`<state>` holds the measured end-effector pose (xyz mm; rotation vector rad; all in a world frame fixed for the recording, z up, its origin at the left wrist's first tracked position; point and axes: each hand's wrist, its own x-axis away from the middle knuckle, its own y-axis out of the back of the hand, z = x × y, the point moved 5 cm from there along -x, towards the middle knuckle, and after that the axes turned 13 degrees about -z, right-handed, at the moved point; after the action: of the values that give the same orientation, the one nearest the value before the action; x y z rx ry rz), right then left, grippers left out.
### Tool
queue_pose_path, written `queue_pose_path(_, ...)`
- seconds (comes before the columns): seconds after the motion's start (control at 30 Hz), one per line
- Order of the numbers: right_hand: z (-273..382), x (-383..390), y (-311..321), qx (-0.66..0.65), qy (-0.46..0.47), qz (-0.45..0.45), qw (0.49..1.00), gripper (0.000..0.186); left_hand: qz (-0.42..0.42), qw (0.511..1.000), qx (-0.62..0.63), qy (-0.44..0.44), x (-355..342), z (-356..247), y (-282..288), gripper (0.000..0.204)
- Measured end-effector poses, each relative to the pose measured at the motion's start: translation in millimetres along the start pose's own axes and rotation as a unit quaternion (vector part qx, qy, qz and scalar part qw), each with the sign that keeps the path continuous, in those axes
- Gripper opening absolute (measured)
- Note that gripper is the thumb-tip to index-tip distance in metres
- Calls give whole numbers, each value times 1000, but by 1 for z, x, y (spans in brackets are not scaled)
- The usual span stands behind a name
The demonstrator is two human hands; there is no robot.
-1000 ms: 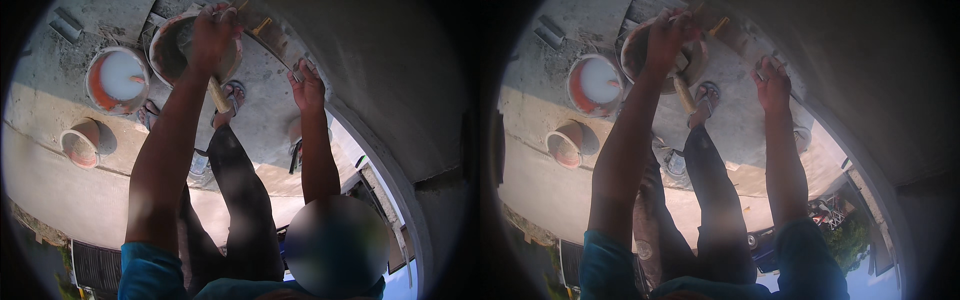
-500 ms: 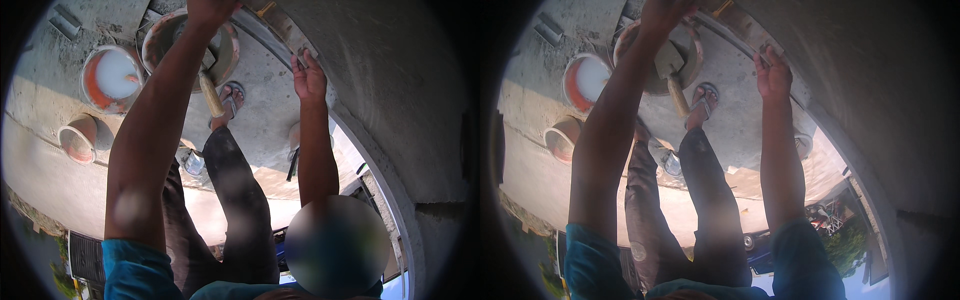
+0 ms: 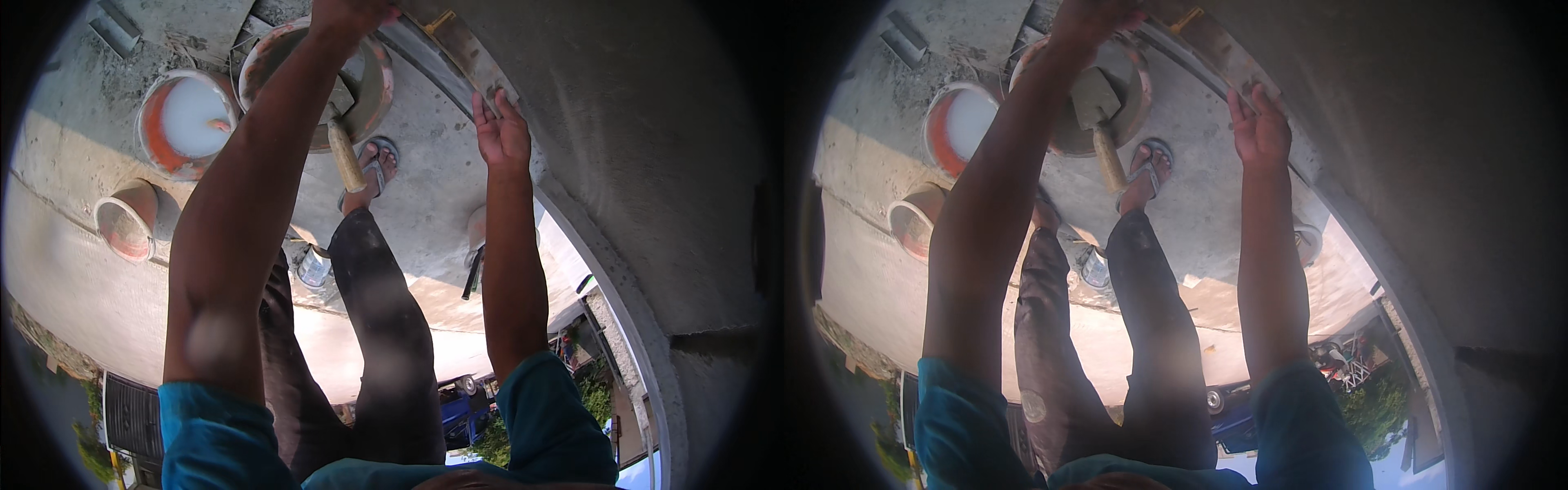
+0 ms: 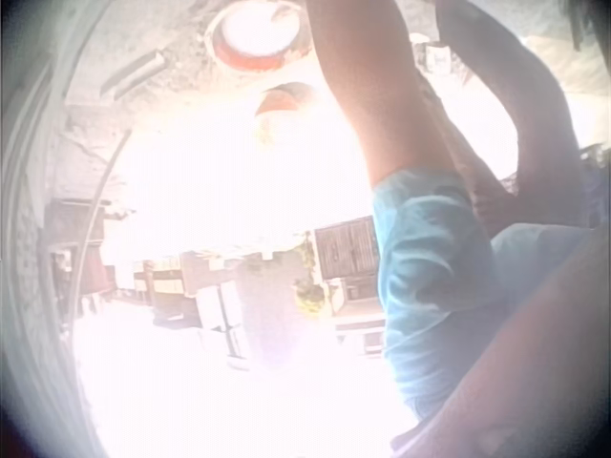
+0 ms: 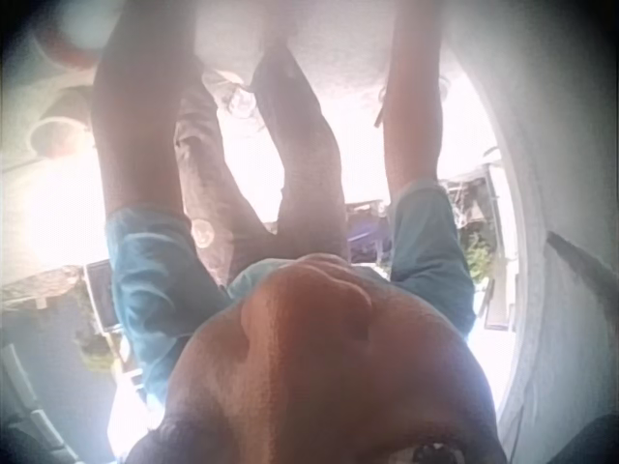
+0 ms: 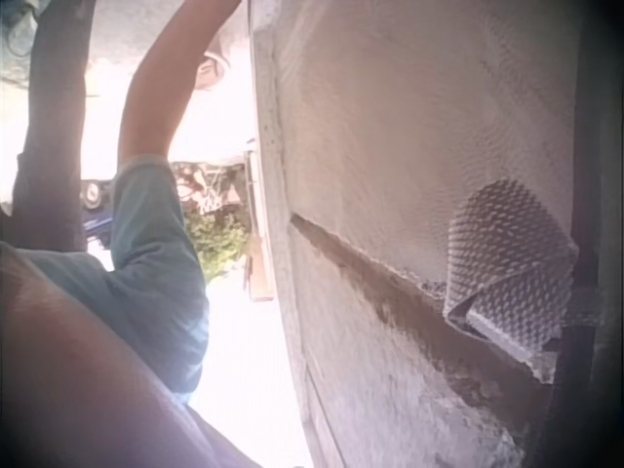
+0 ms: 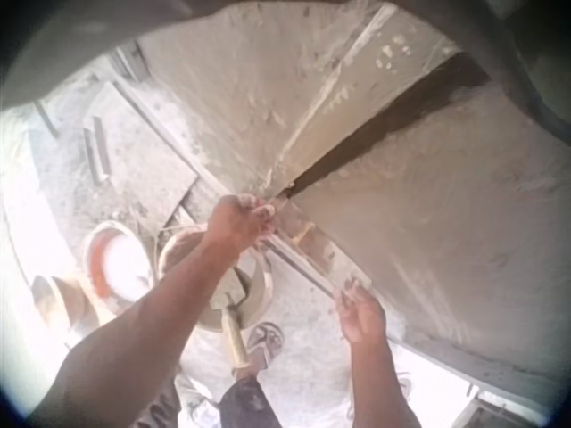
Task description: The person scoops cement from a bucket with a trowel and applies it to a ceiling joint, smoothing the surface. They then mix more cement in a bucket and use a straightedge to level the applied material.
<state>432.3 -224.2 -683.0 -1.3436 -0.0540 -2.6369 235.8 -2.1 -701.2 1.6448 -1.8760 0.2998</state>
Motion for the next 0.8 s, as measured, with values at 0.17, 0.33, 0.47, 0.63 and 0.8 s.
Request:
queue_pose_path(0.17,10,13,0,19,16,10,1000,57,14,1000,2,-13,9,-13,3,20)
queue_pose_path(0.33,23,33,-2,17,24,-6,1000,55,34,995,93,11,26,-29,5,15)
queue_pose_path(0.47,36,45,4,18,34,5,999,54,48,992,115,8,43,-50,9,16)
queue_pose_path(0.63,52,68,2,11,34,-16,999,56,48,996,76,11,59,-66,16,20)
queue_pose_path(0.8,59,74,6,-4,13,2,1000,57,33,950,288,113,90,-66,13,22)
